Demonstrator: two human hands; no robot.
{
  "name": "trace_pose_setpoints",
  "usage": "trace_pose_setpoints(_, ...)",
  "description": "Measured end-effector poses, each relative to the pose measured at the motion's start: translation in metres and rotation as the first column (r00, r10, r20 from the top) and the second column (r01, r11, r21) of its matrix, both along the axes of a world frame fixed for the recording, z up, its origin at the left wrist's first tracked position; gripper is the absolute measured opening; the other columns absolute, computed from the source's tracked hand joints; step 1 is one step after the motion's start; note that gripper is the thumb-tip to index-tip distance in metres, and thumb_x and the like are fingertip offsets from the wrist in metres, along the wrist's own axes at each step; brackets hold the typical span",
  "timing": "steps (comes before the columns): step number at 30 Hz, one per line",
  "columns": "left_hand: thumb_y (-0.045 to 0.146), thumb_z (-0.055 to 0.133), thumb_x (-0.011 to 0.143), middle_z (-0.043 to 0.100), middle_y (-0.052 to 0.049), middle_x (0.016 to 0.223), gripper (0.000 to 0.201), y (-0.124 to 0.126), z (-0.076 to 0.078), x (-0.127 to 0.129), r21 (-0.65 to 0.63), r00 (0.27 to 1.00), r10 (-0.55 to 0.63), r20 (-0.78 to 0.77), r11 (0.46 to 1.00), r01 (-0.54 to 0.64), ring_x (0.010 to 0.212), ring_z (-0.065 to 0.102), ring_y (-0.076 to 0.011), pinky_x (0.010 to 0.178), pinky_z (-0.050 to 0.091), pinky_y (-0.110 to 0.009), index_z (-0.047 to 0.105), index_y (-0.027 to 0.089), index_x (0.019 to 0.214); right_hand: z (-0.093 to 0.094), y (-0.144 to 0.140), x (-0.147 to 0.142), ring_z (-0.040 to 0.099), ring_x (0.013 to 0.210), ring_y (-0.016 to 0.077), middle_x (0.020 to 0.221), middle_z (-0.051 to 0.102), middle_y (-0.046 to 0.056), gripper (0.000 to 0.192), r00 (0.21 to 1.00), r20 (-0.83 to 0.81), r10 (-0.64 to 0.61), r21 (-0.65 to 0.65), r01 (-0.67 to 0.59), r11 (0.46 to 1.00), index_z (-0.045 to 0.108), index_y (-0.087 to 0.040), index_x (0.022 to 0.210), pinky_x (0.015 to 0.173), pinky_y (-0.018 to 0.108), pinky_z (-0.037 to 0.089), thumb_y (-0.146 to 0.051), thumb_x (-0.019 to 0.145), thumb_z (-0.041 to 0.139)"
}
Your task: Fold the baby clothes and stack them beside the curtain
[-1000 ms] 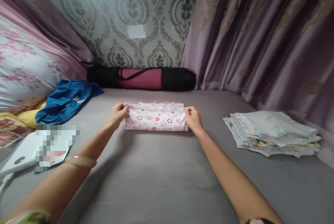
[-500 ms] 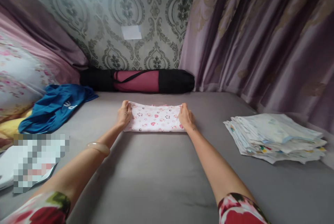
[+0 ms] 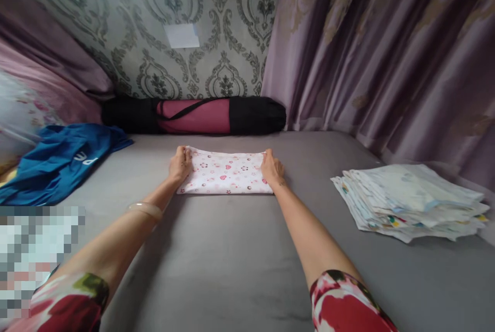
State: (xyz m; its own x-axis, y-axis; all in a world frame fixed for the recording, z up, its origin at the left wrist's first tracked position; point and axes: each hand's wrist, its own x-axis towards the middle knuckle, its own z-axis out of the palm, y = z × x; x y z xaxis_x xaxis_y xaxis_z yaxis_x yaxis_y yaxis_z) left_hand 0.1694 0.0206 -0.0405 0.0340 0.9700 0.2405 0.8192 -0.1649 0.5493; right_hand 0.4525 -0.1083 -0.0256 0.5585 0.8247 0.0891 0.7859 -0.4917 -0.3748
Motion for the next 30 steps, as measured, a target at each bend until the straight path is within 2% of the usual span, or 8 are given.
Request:
trace_pose_setpoints(4,0.045,0.043,0.091,0.068,-0.015,0.096,0.036,0.003,0.004,0.001,-0.115,0.995,0.025,0.101,0.993,-0.014,0.094,0.064,-0.0265,0.074,0.045,-0.030,0.053,0.016,0.111,-0.003,0.008,0.006,0.064,0.104,0.0284,0.109,0.068,0.017,0.043,0.993,-0.097,-0.067,-0.023,0.065,0.998,0.058,-0.017,0.120,0.084,0.037,0.046,-0.040,0.100,0.027)
trace_pose_setpoints(7,0.052,0.040,0.091,0.067,-0.013,0.081,0.043,-0.005,0.013,-0.005,-0.228,0.961,0.040,0.273,0.973,0.024,0.079,0.065,-0.0254,0.065,0.047,-0.030,0.057,0.013,0.095,-0.002,0.009,0.015,0.063,0.107,0.0288,0.109,0.068,0.020,0.055,0.965,-0.251,-0.076,0.010,0.081,0.997,0.066,-0.012,0.109,0.087,0.034,0.046,-0.045,0.100,0.024)
trace_pose_setpoints(11,0.059,0.035,0.090,0.059,-0.007,0.063,0.049,-0.028,0.021,-0.024,-0.384,0.888,0.028,0.460,0.907,0.171,0.052,0.056,-0.0158,0.051,0.044,-0.026,0.054,0.016,0.076,-0.004,-0.006,0.026,0.069,0.075,0.0206,0.089,0.072,0.015,0.066,0.890,-0.450,-0.070,0.024,0.090,0.996,0.067,-0.010,0.106,0.064,0.027,0.050,-0.050,0.100,0.015)
trace_pose_setpoints(15,0.063,0.046,0.083,0.056,-0.002,0.060,0.048,-0.057,0.021,-0.048,-0.404,0.883,0.035,0.468,0.897,0.178,0.049,0.053,-0.0123,0.049,0.042,-0.022,0.053,0.017,0.076,-0.011,-0.036,0.026,0.055,0.045,0.0115,0.080,0.071,0.010,0.062,0.801,-0.595,-0.069,0.039,0.114,0.993,0.066,-0.012,0.105,0.043,0.022,0.039,-0.054,0.098,0.021)
trace_pose_setpoints(18,0.064,0.056,0.075,0.056,-0.001,0.058,0.049,-0.079,0.019,-0.062,-0.401,0.901,0.010,0.434,0.898,0.183,0.050,0.052,-0.0120,0.048,0.039,-0.021,0.056,0.016,0.075,-0.013,-0.059,0.021,0.053,0.046,0.0114,0.076,0.070,0.009,0.055,0.844,-0.536,-0.021,0.054,0.060,0.997,0.068,-0.013,0.095,0.043,0.022,0.035,-0.052,0.096,0.028)
trace_pose_setpoints(23,0.054,0.071,0.063,0.049,0.004,0.053,0.044,-0.105,0.020,-0.071,-0.374,0.891,-0.048,0.452,0.896,0.238,0.045,0.039,-0.0081,0.044,0.026,-0.021,0.063,0.014,0.079,-0.010,-0.081,0.009,0.061,0.070,0.0167,0.076,0.070,0.005,0.039,0.949,-0.277,0.149,0.060,-0.137,0.989,0.069,-0.016,0.080,0.055,0.022,0.037,-0.046,0.089,0.046)
trace_pose_setpoints(27,0.047,0.073,0.061,0.049,0.004,0.054,0.039,-0.112,0.022,-0.063,-0.388,0.867,-0.020,0.497,0.889,0.243,0.044,0.037,-0.0072,0.043,0.024,-0.021,0.064,0.014,0.079,-0.005,-0.087,0.000,0.063,0.075,0.0183,0.082,0.072,0.006,0.035,0.969,-0.210,0.134,-0.003,-0.138,0.990,0.071,-0.017,0.081,0.060,0.023,0.039,-0.045,0.086,0.052)
trace_pose_setpoints(30,0.044,0.070,0.064,0.045,0.005,0.048,0.032,-0.111,0.020,-0.056,-0.405,0.884,0.030,0.466,0.896,0.183,0.042,0.036,-0.0077,0.042,0.024,-0.020,0.062,0.014,0.074,-0.001,-0.089,-0.006,0.065,0.078,0.0200,0.083,0.073,0.008,0.038,0.982,-0.168,0.089,-0.039,-0.097,0.995,0.073,-0.017,0.081,0.059,0.024,0.039,-0.047,0.087,0.050)
